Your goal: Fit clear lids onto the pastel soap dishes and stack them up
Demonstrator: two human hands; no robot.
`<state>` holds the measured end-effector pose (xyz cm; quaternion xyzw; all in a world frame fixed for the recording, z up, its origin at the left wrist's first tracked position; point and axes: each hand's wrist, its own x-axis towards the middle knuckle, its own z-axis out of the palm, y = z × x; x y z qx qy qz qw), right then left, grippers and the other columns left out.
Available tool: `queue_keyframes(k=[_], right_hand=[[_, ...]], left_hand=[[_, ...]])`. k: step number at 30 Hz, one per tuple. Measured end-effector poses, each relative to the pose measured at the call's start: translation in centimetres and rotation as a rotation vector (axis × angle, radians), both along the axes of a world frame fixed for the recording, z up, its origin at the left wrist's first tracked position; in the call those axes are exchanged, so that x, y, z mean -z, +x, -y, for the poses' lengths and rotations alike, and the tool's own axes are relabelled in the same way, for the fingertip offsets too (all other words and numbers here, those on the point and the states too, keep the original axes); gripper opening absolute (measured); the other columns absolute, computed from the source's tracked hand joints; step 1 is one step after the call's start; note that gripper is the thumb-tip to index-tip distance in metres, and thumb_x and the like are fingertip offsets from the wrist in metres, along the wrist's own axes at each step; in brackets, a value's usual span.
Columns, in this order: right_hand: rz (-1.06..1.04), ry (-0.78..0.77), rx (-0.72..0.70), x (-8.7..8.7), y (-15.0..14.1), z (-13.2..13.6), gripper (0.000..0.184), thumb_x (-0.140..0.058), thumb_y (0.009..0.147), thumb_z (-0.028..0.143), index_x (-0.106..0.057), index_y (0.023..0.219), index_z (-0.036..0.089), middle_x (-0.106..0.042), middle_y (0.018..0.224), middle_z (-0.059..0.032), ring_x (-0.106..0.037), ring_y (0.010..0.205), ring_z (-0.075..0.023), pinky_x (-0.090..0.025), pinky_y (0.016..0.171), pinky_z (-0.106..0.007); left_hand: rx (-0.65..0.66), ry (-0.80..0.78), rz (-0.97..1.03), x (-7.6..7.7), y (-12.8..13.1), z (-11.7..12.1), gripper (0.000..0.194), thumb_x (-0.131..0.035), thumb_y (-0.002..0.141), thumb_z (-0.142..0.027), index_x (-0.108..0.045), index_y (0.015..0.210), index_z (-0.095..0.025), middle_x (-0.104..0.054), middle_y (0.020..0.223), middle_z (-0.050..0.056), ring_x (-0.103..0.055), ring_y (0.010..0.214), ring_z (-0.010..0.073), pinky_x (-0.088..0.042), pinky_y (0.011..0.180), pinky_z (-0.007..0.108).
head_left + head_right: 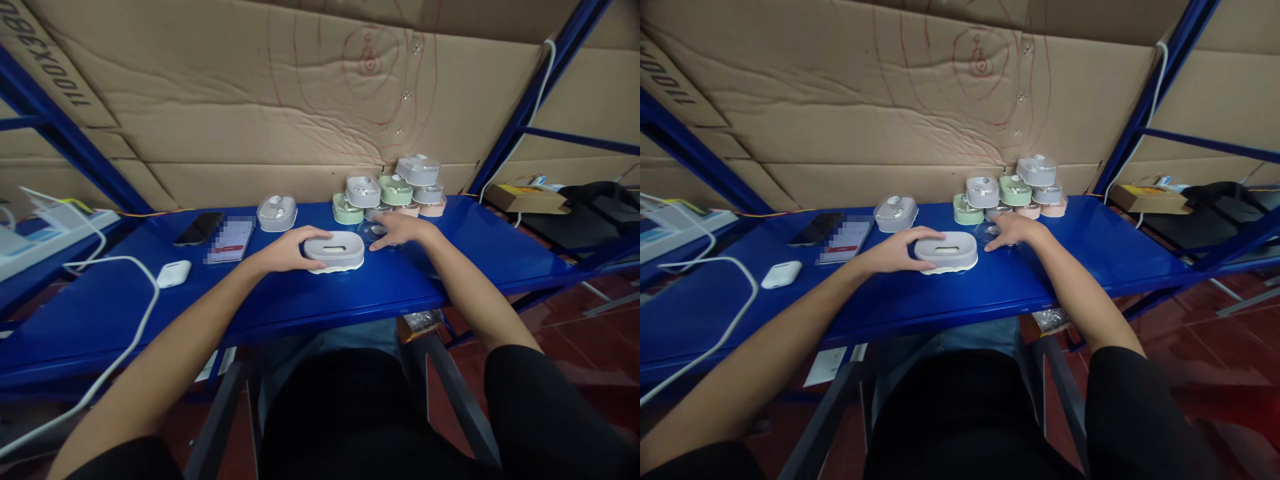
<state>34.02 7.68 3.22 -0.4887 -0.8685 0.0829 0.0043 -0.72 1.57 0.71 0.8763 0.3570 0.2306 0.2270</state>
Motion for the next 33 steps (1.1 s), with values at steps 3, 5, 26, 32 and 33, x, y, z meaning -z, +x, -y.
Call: queue_keyframes(k=[3, 5, 26, 32, 33], right_hand=[[-0.049, 0.052, 0.036, -0.2, 0.2, 0.1, 0.090, -0.088, 0.081, 0.075, -0.071, 0.149, 0.018, -0.079, 0.140, -0.0201, -0.076, 0.124, -0.0446, -0.061, 0.105, -0.055], [-0.116, 0.150, 0.042, -0.5, 0.3, 0.3, 0.088, -0.087, 0.082, 0.078, -0.074, 0.146, 0.018, -0.080, 0.136, -0.0197, -0.076, 0.121, -0.0441, -0.061, 0.104, -0.056], [-0.252, 0.157, -0.329, 1.6, -5.4, 5.0, 0.106, -0.083, 0.088, 0.077, -0.053, 0.172, 0.021, -0.066, 0.142, -0.0202, -0.069, 0.125, -0.0422, -0.060, 0.108, -0.060], [-0.401, 0.090, -0.441, 2.7, -3.9, 2.6, 0.115, -0.089, 0.083, 0.077, -0.045, 0.177, 0.029, -0.064, 0.159, -0.0171, -0.066, 0.140, -0.0434, -0.054, 0.121, -0.066], [-0.467, 0.107, -0.463, 3.0, -3.9, 2.1, 0.113, -0.091, 0.082, 0.076, -0.047, 0.175, 0.030, -0.064, 0.162, -0.0161, -0.064, 0.144, -0.0433, -0.050, 0.125, -0.066]], left_hand=[[-0.032, -0.005, -0.002, 0.1, 0.1, 0.1, 0.098, -0.092, 0.077, -0.056, -0.058, 0.162, -0.021, -0.067, 0.160, 0.019, -0.068, 0.143, 0.0411, -0.052, 0.123, 0.057], [-0.052, 0.013, -0.006, 0.2, 0.3, 0.2, 0.106, -0.094, 0.074, -0.055, -0.053, 0.165, -0.020, -0.066, 0.161, 0.021, -0.068, 0.144, 0.0428, -0.052, 0.123, 0.057], [-0.158, -0.127, 0.170, 3.6, 2.6, -0.4, 0.144, -0.106, 0.057, -0.055, -0.034, 0.175, -0.016, -0.064, 0.161, 0.029, -0.059, 0.154, 0.0517, -0.046, 0.128, 0.067], [-0.134, -0.078, 0.260, 2.9, 1.5, -0.9, 0.121, -0.105, 0.061, -0.050, -0.051, 0.165, -0.018, -0.067, 0.160, 0.025, -0.067, 0.147, 0.0465, -0.051, 0.126, 0.064], [-0.131, -0.074, 0.288, 2.7, 1.2, -1.0, 0.116, -0.104, 0.063, -0.049, -0.054, 0.163, -0.019, -0.064, 0.163, 0.024, -0.066, 0.148, 0.0457, -0.050, 0.127, 0.064]])
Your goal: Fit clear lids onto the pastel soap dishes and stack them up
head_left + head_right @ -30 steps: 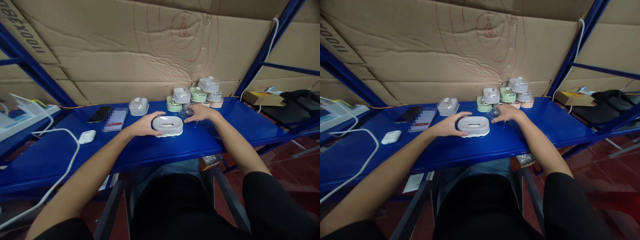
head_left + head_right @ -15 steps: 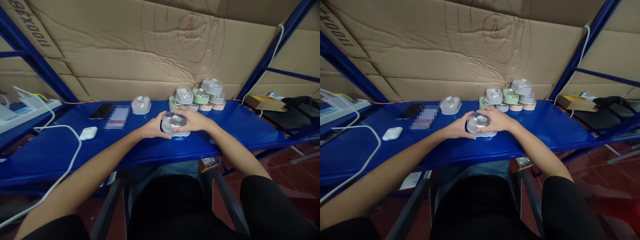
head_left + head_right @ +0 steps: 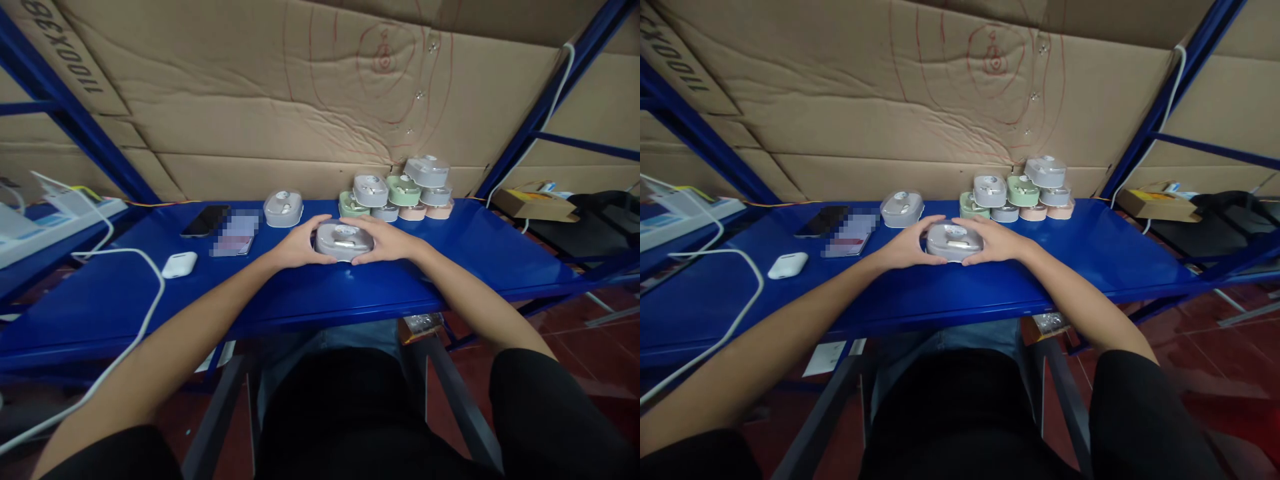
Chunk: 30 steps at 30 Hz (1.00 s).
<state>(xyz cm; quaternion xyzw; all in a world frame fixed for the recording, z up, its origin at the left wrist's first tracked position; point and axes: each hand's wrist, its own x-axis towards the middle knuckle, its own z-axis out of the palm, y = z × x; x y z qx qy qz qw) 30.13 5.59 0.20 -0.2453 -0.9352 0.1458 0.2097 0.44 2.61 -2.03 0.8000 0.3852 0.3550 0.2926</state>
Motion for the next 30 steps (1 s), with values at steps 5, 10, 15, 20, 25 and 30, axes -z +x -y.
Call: queue_keyframes(k=[5, 10, 15, 20, 25, 30], right_hand=[[-0.263, 0.081, 0.052, -0.3, -0.6, -0.3, 0.091, -0.087, 0.087, 0.071, -0.062, 0.164, 0.029, -0.066, 0.163, -0.0138, -0.063, 0.150, -0.0384, -0.047, 0.130, -0.061], [-0.244, 0.388, 0.489, -4.6, 0.5, -0.5, 0.081, -0.079, 0.094, 0.066, -0.060, 0.163, 0.028, -0.064, 0.160, -0.0176, -0.059, 0.147, -0.0431, -0.048, 0.124, -0.066], [-0.160, 0.527, 1.012, -8.6, 1.8, -4.7, 0.075, -0.073, 0.101, 0.063, -0.062, 0.157, 0.015, -0.065, 0.146, -0.0266, -0.058, 0.137, -0.0452, -0.045, 0.115, -0.063], [-0.063, 0.531, 1.176, -8.1, 1.0, -8.0, 0.067, -0.075, 0.099, 0.065, -0.069, 0.137, 0.010, -0.065, 0.140, -0.0306, -0.059, 0.132, -0.0467, -0.044, 0.111, -0.066], [-0.018, 0.506, 1.204, -6.1, 0.1, -9.0, 0.070, -0.063, 0.105, 0.070, -0.067, 0.135, 0.007, -0.062, 0.138, -0.0342, -0.058, 0.137, -0.0515, -0.043, 0.113, -0.074], [-0.076, 0.526, 1.194, -5.6, 0.0, -8.1, 0.081, -0.064, 0.100, 0.077, -0.065, 0.138, 0.005, -0.063, 0.137, -0.0358, -0.056, 0.138, -0.0552, -0.043, 0.113, -0.077]], left_hand=[[-0.038, 0.015, 0.225, -0.6, -1.0, -0.9, 0.114, -0.103, 0.066, -0.048, -0.051, 0.164, -0.022, -0.063, 0.164, 0.023, -0.063, 0.152, 0.0438, -0.047, 0.131, 0.063], [-0.182, 0.075, 0.333, -0.5, -1.3, -1.7, 0.100, -0.092, 0.082, -0.042, -0.041, 0.166, -0.027, -0.073, 0.146, 0.017, -0.071, 0.140, 0.0337, -0.054, 0.124, 0.057], [-0.218, 0.087, 0.286, -0.6, -1.1, -1.5, 0.074, -0.086, 0.089, -0.036, -0.050, 0.152, -0.025, -0.077, 0.128, 0.013, -0.077, 0.115, 0.0262, -0.060, 0.110, 0.051], [-0.200, 0.044, 0.222, -0.5, -0.6, -0.9, 0.066, -0.083, 0.091, -0.040, -0.052, 0.147, -0.023, -0.076, 0.125, 0.014, -0.077, 0.108, 0.0259, -0.062, 0.102, 0.048], [-0.298, 0.223, 0.016, -1.2, -1.1, -0.6, 0.063, -0.080, 0.091, -0.040, -0.055, 0.146, -0.022, -0.073, 0.131, 0.016, -0.072, 0.123, 0.0342, -0.056, 0.113, 0.057], [-0.526, 0.408, -0.305, -2.5, -2.1, -1.1, 0.070, -0.086, 0.085, -0.037, -0.060, 0.149, -0.022, -0.057, 0.157, 0.023, -0.047, 0.153, 0.0524, -0.036, 0.129, 0.071]])
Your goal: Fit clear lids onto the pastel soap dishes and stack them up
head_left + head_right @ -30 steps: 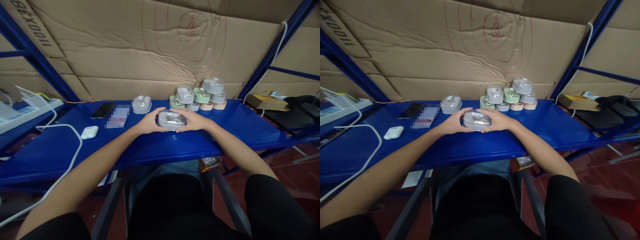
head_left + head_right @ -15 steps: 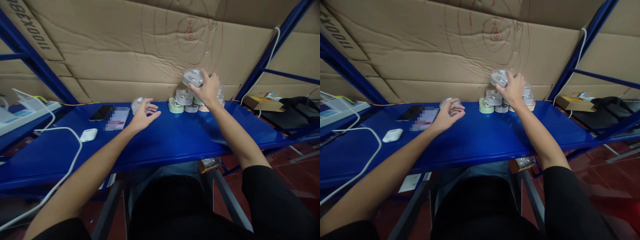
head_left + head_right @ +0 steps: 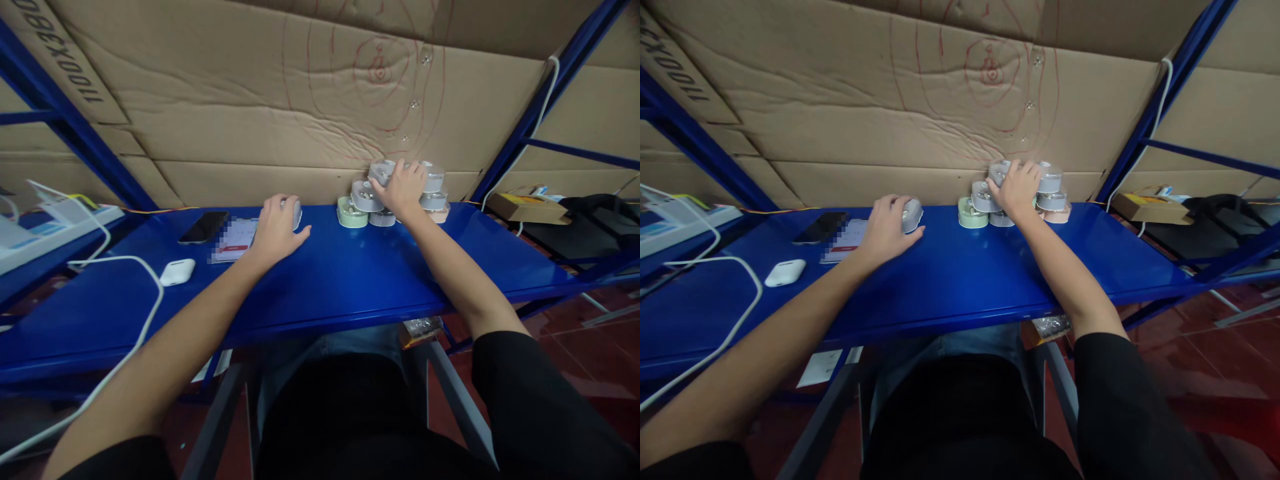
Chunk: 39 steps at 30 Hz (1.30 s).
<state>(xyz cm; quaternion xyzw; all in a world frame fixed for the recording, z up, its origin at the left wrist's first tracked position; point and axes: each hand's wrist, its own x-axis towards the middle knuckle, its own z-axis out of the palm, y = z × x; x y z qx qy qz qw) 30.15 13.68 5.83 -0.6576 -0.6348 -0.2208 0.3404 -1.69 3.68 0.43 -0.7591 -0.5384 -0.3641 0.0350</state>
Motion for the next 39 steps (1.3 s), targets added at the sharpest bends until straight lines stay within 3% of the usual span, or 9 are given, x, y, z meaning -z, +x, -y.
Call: queue_keyframes(k=[4, 8, 15, 19, 21, 24, 30, 35, 39], right_hand=[[0.008, 0.074, -0.133, 0.5, 0.3, 3.4, 0.081, -0.053, 0.103, 0.078, -0.060, 0.148, 0.010, -0.060, 0.145, -0.0327, -0.049, 0.144, -0.0592, -0.039, 0.114, -0.082], [0.129, 0.022, -0.436, 2.6, -1.1, 7.0, 0.058, -0.054, 0.106, 0.064, -0.065, 0.144, 0.021, -0.065, 0.138, -0.0239, -0.052, 0.139, -0.0539, -0.044, 0.113, -0.077], [0.195, -0.082, -0.676, 5.0, -5.1, 9.8, 0.041, -0.050, 0.109, 0.050, -0.073, 0.121, 0.018, -0.069, 0.128, -0.0216, -0.059, 0.126, -0.0432, -0.049, 0.112, -0.062], [0.172, -0.121, -0.809, 4.9, -4.8, 10.2, 0.046, -0.055, 0.108, 0.060, -0.072, 0.127, 0.022, -0.069, 0.133, -0.0192, -0.061, 0.127, -0.0406, -0.049, 0.115, -0.062], [0.192, -0.136, -0.917, 4.8, -4.3, 9.8, 0.058, -0.063, 0.102, 0.069, -0.070, 0.136, 0.022, -0.067, 0.145, -0.0200, -0.060, 0.136, -0.0404, -0.049, 0.120, -0.062], [0.245, -0.185, -1.035, 4.9, -3.5, 9.0, 0.084, -0.074, 0.092, 0.079, -0.062, 0.154, 0.023, -0.054, 0.169, -0.0215, -0.050, 0.157, -0.0414, -0.042, 0.130, -0.063], [0.353, -0.356, -1.058, 4.4, -2.5, 9.1, 0.104, -0.071, 0.087, 0.094, -0.062, 0.160, 0.021, -0.063, 0.158, -0.0229, -0.061, 0.145, -0.0436, -0.052, 0.121, -0.061], [0.367, -0.386, -0.864, 3.3, -2.3, 11.4, 0.101, -0.059, 0.089, 0.101, -0.072, 0.149, 0.021, -0.072, 0.132, -0.0212, -0.071, 0.112, -0.0401, -0.059, 0.091, -0.052], [0.346, -0.393, -0.970, 3.8, -2.8, 12.1, 0.101, -0.072, 0.085, 0.096, -0.071, 0.150, 0.018, -0.074, 0.130, -0.0202, -0.071, 0.117, -0.0410, -0.059, 0.098, -0.054]], left_hand=[[-0.175, -0.067, -0.096, -0.1, -0.4, -1.7, 0.066, -0.084, 0.089, -0.046, -0.066, 0.148, -0.021, -0.049, 0.163, 0.029, -0.037, 0.155, 0.0638, -0.032, 0.123, 0.082], [-0.245, -0.174, -0.132, 0.6, -0.8, -3.0, 0.053, -0.075, 0.095, -0.049, -0.072, 0.142, -0.024, -0.059, 0.149, 0.027, -0.050, 0.144, 0.0593, -0.042, 0.115, 0.079], [0.012, -0.185, -0.205, -0.7, -2.2, -0.2, 0.053, -0.076, 0.090, -0.056, -0.075, 0.135, -0.028, -0.067, 0.132, 0.016, -0.062, 0.135, 0.0456, -0.049, 0.121, 0.062], [0.063, -0.104, -0.117, -2.2, -1.6, 2.6, 0.095, -0.086, 0.078, -0.076, -0.062, 0.152, -0.022, -0.063, 0.149, 0.020, -0.060, 0.145, 0.0483, -0.047, 0.125, 0.061], [0.044, -0.207, -0.114, -2.2, -0.7, 3.5, 0.118, -0.091, 0.068, -0.082, -0.054, 0.161, -0.019, -0.061, 0.155, 0.024, -0.060, 0.147, 0.0533, -0.049, 0.122, 0.064], [0.086, -0.374, -0.123, -1.6, 0.8, 3.9, 0.120, -0.090, 0.069, -0.084, -0.052, 0.163, -0.020, -0.068, 0.151, 0.025, -0.066, 0.140, 0.0548, -0.054, 0.115, 0.065], [0.386, -0.369, -0.045, -0.4, 1.4, 3.4, 0.114, -0.090, 0.078, -0.067, -0.044, 0.171, -0.021, -0.075, 0.146, 0.022, -0.074, 0.133, 0.0435, -0.057, 0.113, 0.054], [0.408, -0.435, -0.064, -0.1, 1.4, 3.3, 0.132, -0.099, 0.067, -0.068, -0.039, 0.176, -0.022, -0.068, 0.157, 0.025, -0.067, 0.145, 0.0502, -0.055, 0.118, 0.061], [0.436, -0.422, -0.029, 0.3, 2.2, 3.3, 0.126, -0.101, 0.065, -0.065, -0.045, 0.171, -0.024, -0.068, 0.157, 0.023, -0.065, 0.147, 0.0527, -0.053, 0.121, 0.064]])
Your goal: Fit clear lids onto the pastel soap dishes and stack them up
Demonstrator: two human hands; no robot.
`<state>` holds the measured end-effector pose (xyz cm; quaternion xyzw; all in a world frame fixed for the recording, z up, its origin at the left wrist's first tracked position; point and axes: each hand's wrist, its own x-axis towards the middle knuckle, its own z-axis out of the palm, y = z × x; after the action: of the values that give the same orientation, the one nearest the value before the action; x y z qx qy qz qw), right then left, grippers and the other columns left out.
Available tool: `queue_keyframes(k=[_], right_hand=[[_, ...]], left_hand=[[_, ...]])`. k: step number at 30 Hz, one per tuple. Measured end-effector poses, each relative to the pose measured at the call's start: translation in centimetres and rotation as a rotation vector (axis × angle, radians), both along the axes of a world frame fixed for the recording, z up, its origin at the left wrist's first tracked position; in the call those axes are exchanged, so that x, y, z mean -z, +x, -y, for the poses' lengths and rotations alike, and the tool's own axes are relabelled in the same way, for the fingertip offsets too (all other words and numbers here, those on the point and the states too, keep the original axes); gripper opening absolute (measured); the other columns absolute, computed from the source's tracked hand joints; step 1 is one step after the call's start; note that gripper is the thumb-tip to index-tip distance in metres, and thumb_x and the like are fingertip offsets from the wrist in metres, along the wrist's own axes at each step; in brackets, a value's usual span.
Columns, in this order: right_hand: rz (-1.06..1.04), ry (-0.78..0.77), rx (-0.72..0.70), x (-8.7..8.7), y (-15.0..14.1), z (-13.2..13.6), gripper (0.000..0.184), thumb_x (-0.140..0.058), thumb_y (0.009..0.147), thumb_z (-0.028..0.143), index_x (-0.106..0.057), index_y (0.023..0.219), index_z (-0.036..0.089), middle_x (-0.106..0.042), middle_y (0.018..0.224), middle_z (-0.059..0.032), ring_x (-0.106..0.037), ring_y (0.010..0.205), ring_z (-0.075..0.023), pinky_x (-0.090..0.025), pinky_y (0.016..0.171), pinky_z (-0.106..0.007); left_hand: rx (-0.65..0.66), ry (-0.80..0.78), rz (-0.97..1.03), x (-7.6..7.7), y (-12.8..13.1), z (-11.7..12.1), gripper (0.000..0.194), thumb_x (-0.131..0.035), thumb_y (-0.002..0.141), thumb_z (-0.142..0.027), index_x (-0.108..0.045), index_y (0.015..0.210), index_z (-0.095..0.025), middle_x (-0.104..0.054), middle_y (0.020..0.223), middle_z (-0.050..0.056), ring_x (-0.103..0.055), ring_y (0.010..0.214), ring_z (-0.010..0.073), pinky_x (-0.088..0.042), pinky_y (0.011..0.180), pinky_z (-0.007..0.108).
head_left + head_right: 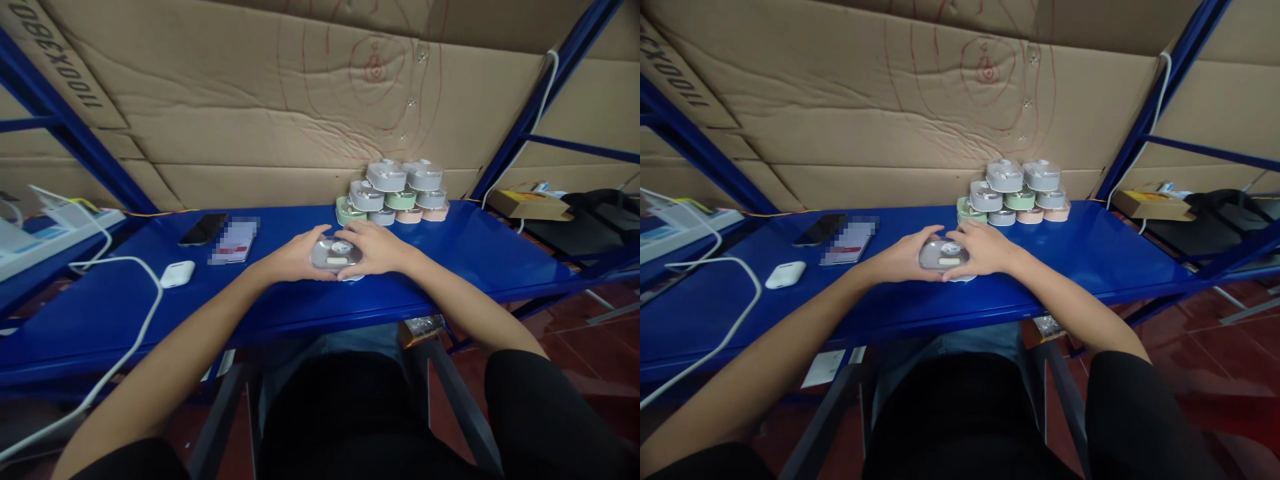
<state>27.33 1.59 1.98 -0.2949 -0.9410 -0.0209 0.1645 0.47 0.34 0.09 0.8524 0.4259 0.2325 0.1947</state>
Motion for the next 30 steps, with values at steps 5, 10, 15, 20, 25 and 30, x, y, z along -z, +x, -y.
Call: queue_keyframes(k=[5, 10, 15, 20, 25, 30], right_hand=[[-0.081, -0.154, -0.057, 0.4, 0.0, -0.5, 0.096, -0.086, 0.085, 0.075, -0.062, 0.159, 0.019, -0.074, 0.143, -0.0191, -0.072, 0.125, -0.0395, -0.061, 0.103, -0.053], [-0.199, -0.224, -0.024, -1.3, 2.5, -2.1, 0.085, -0.083, 0.088, 0.072, -0.067, 0.151, 0.019, -0.075, 0.146, -0.0185, -0.073, 0.128, -0.0380, -0.058, 0.111, -0.053], [-0.129, -0.287, 0.223, -2.9, 6.0, -4.2, 0.079, -0.074, 0.092, 0.082, -0.073, 0.139, 0.019, -0.082, 0.122, -0.0158, -0.077, 0.105, -0.0359, -0.061, 0.093, -0.050], [-0.045, -0.374, 0.373, -3.2, 7.4, -5.3, 0.078, -0.072, 0.091, 0.087, -0.075, 0.135, 0.022, -0.082, 0.124, -0.0144, -0.078, 0.109, -0.0366, -0.061, 0.094, -0.048], [-0.030, -0.421, 0.386, -3.1, 7.1, -5.3, 0.078, -0.069, 0.095, 0.084, -0.073, 0.141, 0.021, -0.081, 0.133, -0.0164, -0.077, 0.117, -0.0380, -0.059, 0.103, -0.051], [-0.025, -0.400, 0.410, -3.0, 7.3, -5.4, 0.080, -0.069, 0.095, 0.084, -0.073, 0.143, 0.020, -0.080, 0.138, -0.0174, -0.076, 0.122, -0.0414, -0.060, 0.107, -0.056]], left_hand=[[0.001, -0.024, 0.057, 0.5, 0.2, -0.1, 0.136, -0.102, 0.063, -0.064, -0.037, 0.174, -0.022, -0.067, 0.156, 0.025, -0.065, 0.146, 0.0517, -0.051, 0.121, 0.065], [0.025, -0.013, 0.009, 0.0, -0.4, 0.1, 0.142, -0.101, 0.067, -0.066, -0.027, 0.180, -0.022, -0.067, 0.155, 0.023, -0.067, 0.144, 0.0465, -0.052, 0.121, 0.060], [0.121, 0.057, -0.059, -0.6, -0.9, 0.1, 0.095, -0.087, 0.086, -0.071, -0.060, 0.166, -0.027, -0.068, 0.154, 0.016, -0.066, 0.142, 0.0409, -0.049, 0.125, 0.057], [0.178, 0.058, -0.068, -0.1, -0.5, 0.2, 0.054, -0.075, 0.098, -0.070, -0.088, 0.130, -0.029, -0.065, 0.154, 0.014, -0.065, 0.143, 0.0383, -0.050, 0.126, 0.056], [0.092, 0.115, 0.021, -0.4, -0.7, -0.2, 0.056, -0.064, 0.103, -0.071, -0.089, 0.126, -0.025, -0.068, 0.152, 0.016, -0.065, 0.141, 0.0380, -0.050, 0.126, 0.059], [-0.169, 0.215, 0.005, -0.6, -2.7, -1.8, 0.063, -0.050, 0.108, -0.070, -0.088, 0.122, -0.021, -0.074, 0.134, 0.016, -0.062, 0.139, 0.0404, -0.048, 0.126, 0.062]])
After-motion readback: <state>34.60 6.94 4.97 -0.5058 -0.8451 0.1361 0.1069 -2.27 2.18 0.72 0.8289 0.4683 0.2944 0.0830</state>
